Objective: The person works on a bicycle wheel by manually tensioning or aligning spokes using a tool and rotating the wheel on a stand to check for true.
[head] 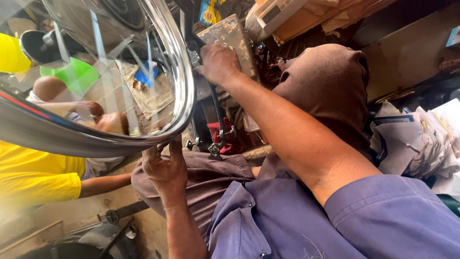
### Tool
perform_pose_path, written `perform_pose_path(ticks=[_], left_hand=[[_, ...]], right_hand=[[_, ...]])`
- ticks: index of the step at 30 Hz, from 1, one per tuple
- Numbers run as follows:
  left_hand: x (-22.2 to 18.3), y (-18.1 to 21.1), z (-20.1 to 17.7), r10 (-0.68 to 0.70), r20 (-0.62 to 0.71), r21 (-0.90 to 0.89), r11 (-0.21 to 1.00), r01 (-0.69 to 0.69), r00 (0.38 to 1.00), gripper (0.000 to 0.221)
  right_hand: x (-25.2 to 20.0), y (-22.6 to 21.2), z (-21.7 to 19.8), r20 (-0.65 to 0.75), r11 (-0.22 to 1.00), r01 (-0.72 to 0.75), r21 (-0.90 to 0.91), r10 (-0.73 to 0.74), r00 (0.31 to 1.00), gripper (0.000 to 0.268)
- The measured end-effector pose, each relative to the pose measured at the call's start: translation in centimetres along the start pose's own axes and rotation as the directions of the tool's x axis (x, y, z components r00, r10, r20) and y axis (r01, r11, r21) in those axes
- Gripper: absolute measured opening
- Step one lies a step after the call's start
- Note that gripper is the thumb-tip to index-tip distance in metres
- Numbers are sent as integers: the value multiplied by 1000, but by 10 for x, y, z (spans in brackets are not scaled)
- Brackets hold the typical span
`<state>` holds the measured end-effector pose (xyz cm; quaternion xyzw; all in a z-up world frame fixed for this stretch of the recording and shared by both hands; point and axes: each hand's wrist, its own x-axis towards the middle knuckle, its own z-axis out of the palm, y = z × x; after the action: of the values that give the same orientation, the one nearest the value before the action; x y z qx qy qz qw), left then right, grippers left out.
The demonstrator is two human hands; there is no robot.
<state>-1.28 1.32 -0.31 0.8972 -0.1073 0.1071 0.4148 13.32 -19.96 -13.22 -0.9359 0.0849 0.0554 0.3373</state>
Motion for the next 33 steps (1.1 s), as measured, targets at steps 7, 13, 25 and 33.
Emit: perform_pose_path(ticks=[7,13,25,33], left_hand=[[-1,4,-2,9,12,-39,999,-9,1000,24],[0,7,-2,34,13,-36,999,-34,999,27],[0,12,-1,-25,18,-54,998,26,1000,22],[1,15,-1,-14,28,-44,999,15,1000,22]], right_hand=[[-3,2,0,-71,999,45,-1,-45,996,48],[0,1,1,-26,999,21,-34,-22,999,51],[-2,1,1,-31,999,28,-45,-29,999,53],[-2,0,-1,-30,997,26,-71,-28,999,54]])
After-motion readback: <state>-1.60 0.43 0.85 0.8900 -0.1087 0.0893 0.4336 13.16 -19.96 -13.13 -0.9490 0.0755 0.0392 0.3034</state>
